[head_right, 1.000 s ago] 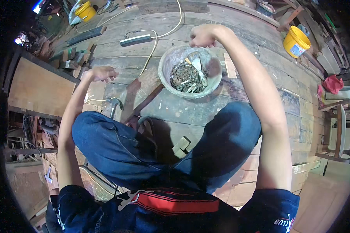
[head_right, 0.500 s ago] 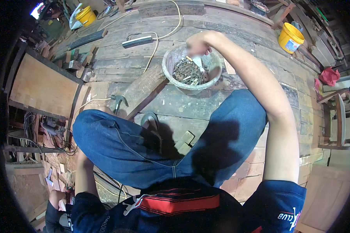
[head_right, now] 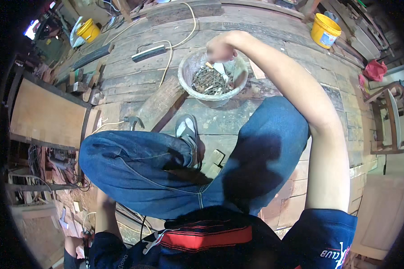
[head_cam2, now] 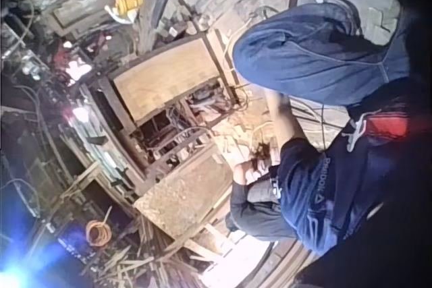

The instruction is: Using a hammer and a pair of pliers to straighten bent nails on a wooden floor.

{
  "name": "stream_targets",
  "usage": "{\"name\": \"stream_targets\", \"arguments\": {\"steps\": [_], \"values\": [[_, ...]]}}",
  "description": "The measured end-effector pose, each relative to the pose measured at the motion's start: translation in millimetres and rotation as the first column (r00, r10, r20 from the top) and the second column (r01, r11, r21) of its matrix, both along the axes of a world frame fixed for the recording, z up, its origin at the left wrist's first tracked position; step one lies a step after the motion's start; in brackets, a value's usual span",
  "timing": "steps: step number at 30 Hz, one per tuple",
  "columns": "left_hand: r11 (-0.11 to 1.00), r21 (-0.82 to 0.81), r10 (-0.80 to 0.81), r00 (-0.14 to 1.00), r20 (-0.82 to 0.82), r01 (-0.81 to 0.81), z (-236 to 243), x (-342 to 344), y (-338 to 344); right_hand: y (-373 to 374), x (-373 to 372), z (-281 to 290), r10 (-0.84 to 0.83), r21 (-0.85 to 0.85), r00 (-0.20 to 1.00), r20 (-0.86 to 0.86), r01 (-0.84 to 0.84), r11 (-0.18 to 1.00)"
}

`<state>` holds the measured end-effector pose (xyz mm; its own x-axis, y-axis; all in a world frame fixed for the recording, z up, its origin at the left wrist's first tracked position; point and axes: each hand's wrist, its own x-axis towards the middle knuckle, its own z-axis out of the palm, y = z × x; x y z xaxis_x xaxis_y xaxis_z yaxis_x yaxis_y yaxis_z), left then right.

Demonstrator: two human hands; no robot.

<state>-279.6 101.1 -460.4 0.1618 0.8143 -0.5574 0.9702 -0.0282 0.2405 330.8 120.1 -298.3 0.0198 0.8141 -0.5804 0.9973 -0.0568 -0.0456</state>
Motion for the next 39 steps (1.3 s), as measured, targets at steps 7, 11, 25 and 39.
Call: {"name": "stream_targets", "arguments": {"steps": [7, 11, 25, 39], "values": [[1.0, -0.013, -0.003, 0.999, 0.052, 0.004, -13.9, -2.9, 10.4, -13.4, 6.1, 1.2, -0.026, -0.062, 0.999, -0.034, 0.024, 0.998], [1.0, -0.02, 0.007, 0.997, 0.082, -0.005, -18.6, -10.2, 11.8, -17.6, 3.8, -2.3, -0.007, -0.033, 0.999, -0.041, 0.005, 0.999], [1.0, -0.01, -0.014, 0.976, 0.219, 0.017, -23.4, 15.1, 43.8, -21.2, -3.2, 79.8, -0.108, 0.058, 0.989, 0.104, 0.102, 0.993], [0.972, -0.16, 0.027, 0.595, 0.803, 0.173, -45.6, 168.1, 189.6, 75.5, -4.2, 58.7, -0.142, 0.122, 0.989, -0.036, 0.145, 0.982]]}}
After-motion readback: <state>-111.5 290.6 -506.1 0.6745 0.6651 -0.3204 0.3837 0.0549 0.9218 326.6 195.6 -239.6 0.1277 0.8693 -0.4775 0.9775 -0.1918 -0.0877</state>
